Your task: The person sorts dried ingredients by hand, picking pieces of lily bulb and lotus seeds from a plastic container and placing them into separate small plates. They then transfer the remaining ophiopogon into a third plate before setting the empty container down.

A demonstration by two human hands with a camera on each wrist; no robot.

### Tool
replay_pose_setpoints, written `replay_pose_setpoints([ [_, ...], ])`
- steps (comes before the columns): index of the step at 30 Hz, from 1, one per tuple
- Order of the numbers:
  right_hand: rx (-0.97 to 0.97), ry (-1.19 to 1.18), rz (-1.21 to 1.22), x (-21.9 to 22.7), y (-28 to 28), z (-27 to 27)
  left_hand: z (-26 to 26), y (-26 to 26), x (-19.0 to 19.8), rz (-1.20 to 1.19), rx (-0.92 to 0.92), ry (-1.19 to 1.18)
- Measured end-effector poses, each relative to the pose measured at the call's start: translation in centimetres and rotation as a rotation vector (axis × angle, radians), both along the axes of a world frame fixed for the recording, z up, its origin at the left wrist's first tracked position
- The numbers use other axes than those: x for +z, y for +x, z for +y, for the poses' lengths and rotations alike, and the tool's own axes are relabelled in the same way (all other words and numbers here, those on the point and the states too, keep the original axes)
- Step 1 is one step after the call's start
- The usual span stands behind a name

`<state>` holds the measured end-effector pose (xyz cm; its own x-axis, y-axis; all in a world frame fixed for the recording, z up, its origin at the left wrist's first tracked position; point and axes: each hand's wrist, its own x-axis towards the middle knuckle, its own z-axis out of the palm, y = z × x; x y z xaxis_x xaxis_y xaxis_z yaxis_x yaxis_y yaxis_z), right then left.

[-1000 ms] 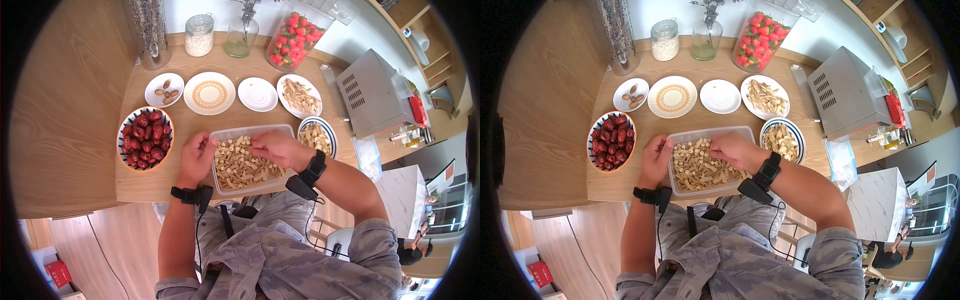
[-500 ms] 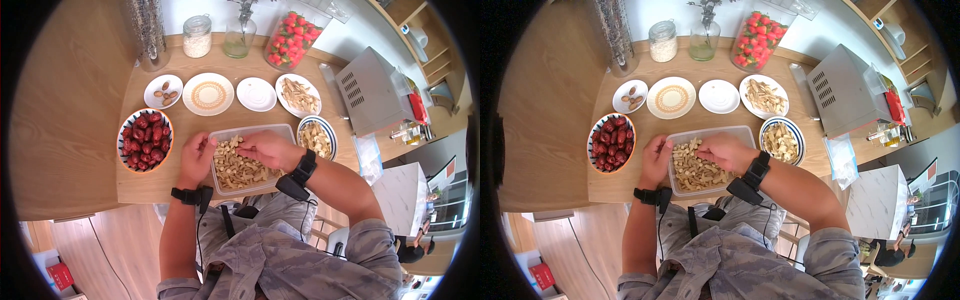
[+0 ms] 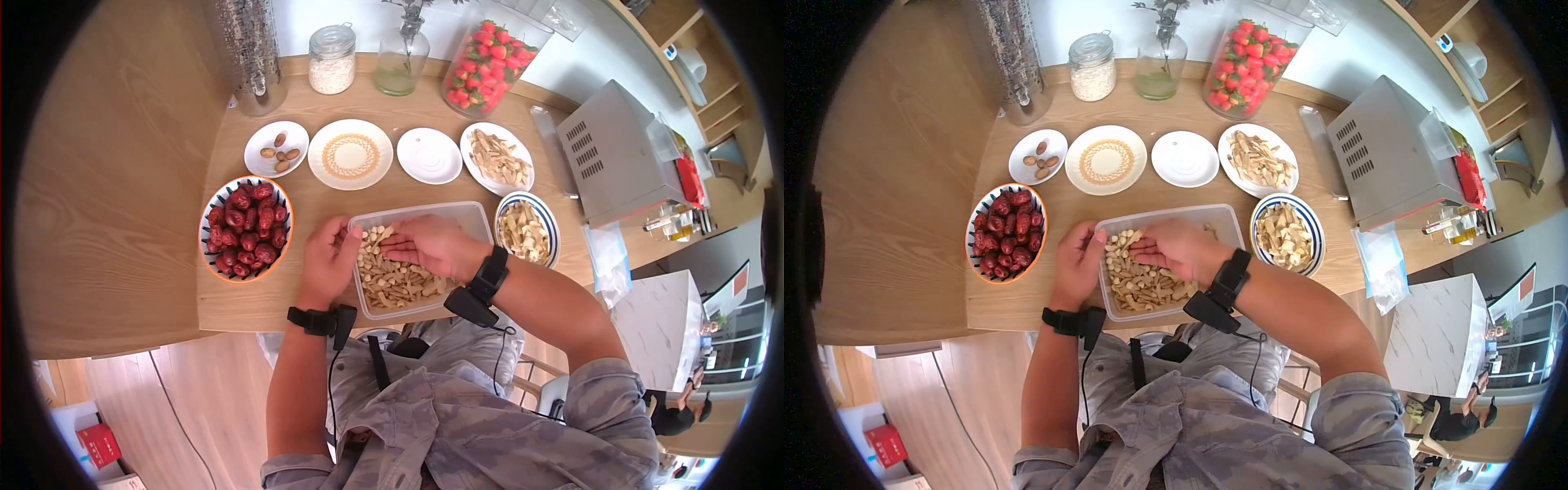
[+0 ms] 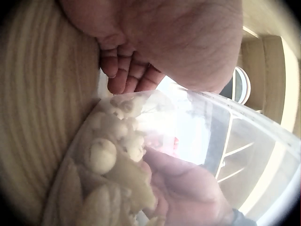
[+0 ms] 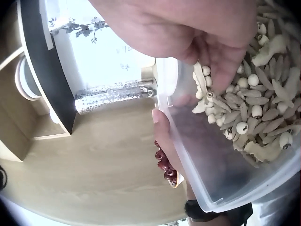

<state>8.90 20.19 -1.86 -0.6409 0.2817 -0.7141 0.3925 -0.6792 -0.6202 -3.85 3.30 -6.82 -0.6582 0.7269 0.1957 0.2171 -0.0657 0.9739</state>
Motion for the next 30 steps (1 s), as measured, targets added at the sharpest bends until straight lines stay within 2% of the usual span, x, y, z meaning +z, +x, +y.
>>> replay_pose_setpoints([
  [4, 0.044, -0.019, -0.006, -0.1, -0.2, 0.1, 0.1, -0.1, -0.2, 0.028, 0.004, 0.0],
  [11, 0.114, 0.185, -0.025, 0.2, 0.1, -1.1, 0.0, -0.2, -0.1, 0.026, 0.005, -0.027],
  [16, 0.196, 0.249, -0.063, 2.2, 1.4, -1.2, 0.3, -0.1, -0.5, 0.035, 0.043, 0.027],
  [19, 0.184, 0.211, -0.017, 2.3, 2.5, -0.7, 0.5, -0.1, -1.0, 0.037, 0.053, 0.057],
  [23, 0.181, 0.32, 0.105, 4.9, 5.9, 0.8, 0.3, 0.0, -0.2, 0.043, 0.055, 0.042],
  [27, 0.154, 0.717, 0.192, 8.3, 12.1, 3.9, 0.5, -0.1, -1.0, 0.006, 0.041, 0.06],
  [29, 0.014, 0.907, 0.105, 8.0, 15.2, 6.5, 0.4, 0.0, -0.7, 0.006, 0.046, 0.058],
  [30, 0.01, 0.995, 0.016, 8.2, 16.4, 7.7, 0.5, 0.0, -0.8, 0.013, 0.047, 0.061],
])
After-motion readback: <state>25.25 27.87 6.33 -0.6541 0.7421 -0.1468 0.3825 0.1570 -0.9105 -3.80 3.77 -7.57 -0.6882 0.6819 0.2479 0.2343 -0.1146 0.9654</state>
